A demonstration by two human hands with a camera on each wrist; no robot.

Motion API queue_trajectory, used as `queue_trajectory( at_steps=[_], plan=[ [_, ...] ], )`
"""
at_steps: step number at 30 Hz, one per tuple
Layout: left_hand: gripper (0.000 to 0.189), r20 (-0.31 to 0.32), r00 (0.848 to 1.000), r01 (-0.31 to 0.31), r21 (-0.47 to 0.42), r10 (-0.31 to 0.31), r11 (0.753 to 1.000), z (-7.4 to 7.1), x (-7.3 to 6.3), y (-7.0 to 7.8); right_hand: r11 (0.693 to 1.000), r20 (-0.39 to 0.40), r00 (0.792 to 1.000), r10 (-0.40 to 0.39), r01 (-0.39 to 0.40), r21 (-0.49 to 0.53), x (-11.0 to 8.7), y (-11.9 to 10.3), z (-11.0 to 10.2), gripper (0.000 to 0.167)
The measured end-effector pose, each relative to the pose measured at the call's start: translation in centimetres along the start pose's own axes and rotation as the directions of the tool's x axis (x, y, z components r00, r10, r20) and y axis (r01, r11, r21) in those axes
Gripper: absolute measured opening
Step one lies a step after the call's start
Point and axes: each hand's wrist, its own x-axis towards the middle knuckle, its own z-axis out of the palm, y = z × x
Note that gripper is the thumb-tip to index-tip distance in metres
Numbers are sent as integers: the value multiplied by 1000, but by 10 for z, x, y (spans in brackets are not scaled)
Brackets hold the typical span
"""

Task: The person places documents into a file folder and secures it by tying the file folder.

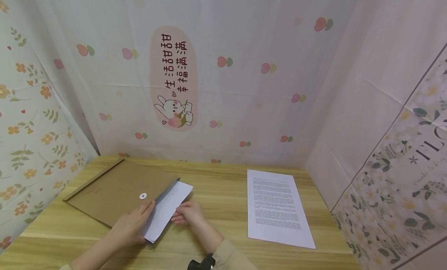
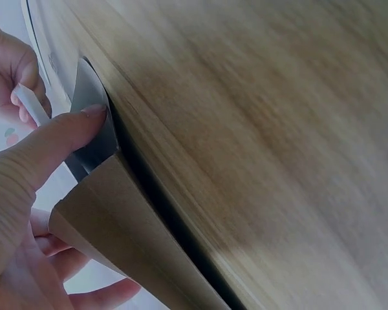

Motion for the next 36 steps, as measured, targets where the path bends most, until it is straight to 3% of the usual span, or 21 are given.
queue_trajectory(
  at_steps=[10,24,29,36],
  plan=[
    [110,-29,999,-15,-9,14,1000,1,-2,-1,998,-45,999,-12,10,-60,14,0,22,10],
    [109,-22,1000,-21,-64,19,998,2,-2,-1,1000,-88,996,10,-11,-8,29,0,39,10],
    [109,-5,1000,-17,-72,17,997,1,-2,-1,996,-109,994,13,-22,-90,29,-2,44,9],
    [109,13,1000,-8,-90,9,996,-1,-2,0,980,-182,980,82,-112,-166,32,-4,49,9]
  ],
)
